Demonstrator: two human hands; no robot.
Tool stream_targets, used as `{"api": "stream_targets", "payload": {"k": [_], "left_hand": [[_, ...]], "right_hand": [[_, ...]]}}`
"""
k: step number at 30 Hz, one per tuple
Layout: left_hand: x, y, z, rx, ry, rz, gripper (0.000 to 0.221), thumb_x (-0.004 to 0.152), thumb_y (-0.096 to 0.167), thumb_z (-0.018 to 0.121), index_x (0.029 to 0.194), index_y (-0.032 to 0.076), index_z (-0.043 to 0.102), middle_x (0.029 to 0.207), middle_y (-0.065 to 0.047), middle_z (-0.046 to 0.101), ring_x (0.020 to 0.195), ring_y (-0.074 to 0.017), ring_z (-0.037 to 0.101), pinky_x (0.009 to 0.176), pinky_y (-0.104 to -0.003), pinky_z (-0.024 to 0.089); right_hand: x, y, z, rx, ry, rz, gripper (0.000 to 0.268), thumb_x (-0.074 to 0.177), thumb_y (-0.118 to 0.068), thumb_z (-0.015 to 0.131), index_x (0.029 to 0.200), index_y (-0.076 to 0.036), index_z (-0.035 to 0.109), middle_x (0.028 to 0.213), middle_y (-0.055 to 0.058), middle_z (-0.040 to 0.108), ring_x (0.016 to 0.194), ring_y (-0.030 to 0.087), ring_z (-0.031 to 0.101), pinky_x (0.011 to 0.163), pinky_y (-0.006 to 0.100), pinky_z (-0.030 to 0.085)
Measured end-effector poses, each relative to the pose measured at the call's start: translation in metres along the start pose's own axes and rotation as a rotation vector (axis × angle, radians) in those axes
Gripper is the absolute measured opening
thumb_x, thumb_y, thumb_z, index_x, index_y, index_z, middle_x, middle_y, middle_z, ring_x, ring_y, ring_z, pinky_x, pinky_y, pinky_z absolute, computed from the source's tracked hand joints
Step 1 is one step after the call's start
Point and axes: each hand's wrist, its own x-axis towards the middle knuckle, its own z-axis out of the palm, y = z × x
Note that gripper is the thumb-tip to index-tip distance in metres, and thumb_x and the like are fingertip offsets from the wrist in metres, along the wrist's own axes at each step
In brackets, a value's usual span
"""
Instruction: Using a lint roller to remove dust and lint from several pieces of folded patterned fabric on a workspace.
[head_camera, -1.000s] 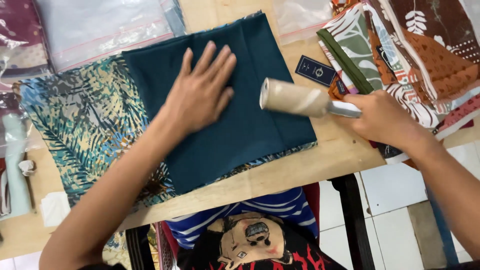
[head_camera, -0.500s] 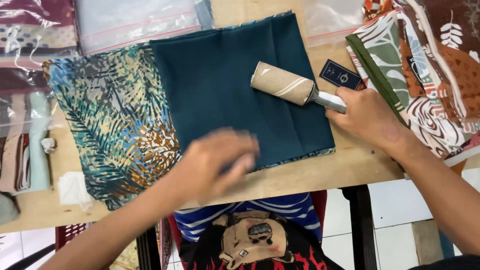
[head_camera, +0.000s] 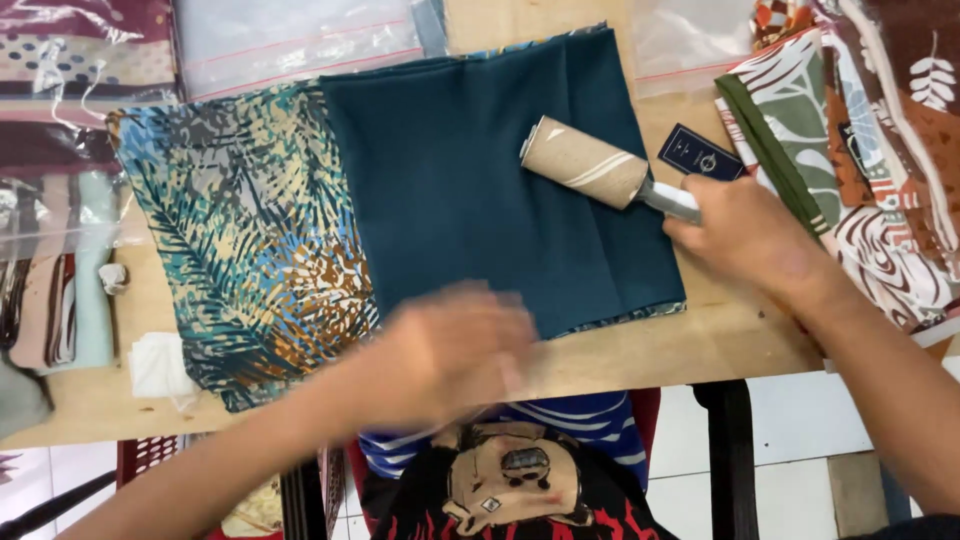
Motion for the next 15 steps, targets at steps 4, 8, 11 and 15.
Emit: {"api": "stream_targets", "payload": {"k": [4,8,11,15], "left_hand": [[-0.016,-0.062,-0.024,0.59,0.118,-0.331,0.062,0.106,0.039,0.065,0.152,0.001,0.047,0.161,-0.019,0.045,0.154,-0.0437,0.034,0.122,-0.068,0.032],[-0.032,-0.066,-0.019,0.676,-0.219,-0.192,0.072,0.105,0.058,0.043,0.148,0.002,0.054,0.157,-0.019,0.051,0.15,-0.0406,0.038,0.118,-0.066,0.026],[-0.031,-0.032,-0.031,0.196,-0.259,-0.175,0.045,0.103,0.04,0.051,0.12,0.003,0.069,0.127,-0.016,0.068,0.125,-0.0359,0.061,0.111,-0.056,0.043],[-0.024,-0.032,-0.057,0.138,0.081,-0.28,0.023,0.102,0.021,0.063,0.103,0.004,0.077,0.1,-0.009,0.081,0.086,-0.0209,0.079,0.074,-0.033,0.062]], "right_hand": [[0.005,0.007,0.003,0.08,0.115,-0.156,0.027,0.091,-0.029,0.068,0.091,-0.002,0.066,0.076,0.019,0.069,0.065,0.036,0.063,0.061,0.046,0.043],[0.02,-0.001,0.012,0.075,0.149,-0.189,0.024,0.09,-0.03,0.063,0.088,-0.006,0.059,0.073,0.024,0.066,0.072,0.046,0.063,0.067,0.052,0.043],[0.024,-0.001,0.016,0.042,0.141,-0.169,0.027,0.093,-0.031,0.064,0.09,-0.005,0.058,0.076,0.025,0.067,0.074,0.049,0.063,0.066,0.054,0.045],[0.014,-0.015,-0.005,0.147,0.14,-0.125,0.025,0.092,-0.03,0.064,0.084,-0.007,0.061,0.072,0.02,0.063,0.067,0.039,0.058,0.063,0.048,0.04]]}}
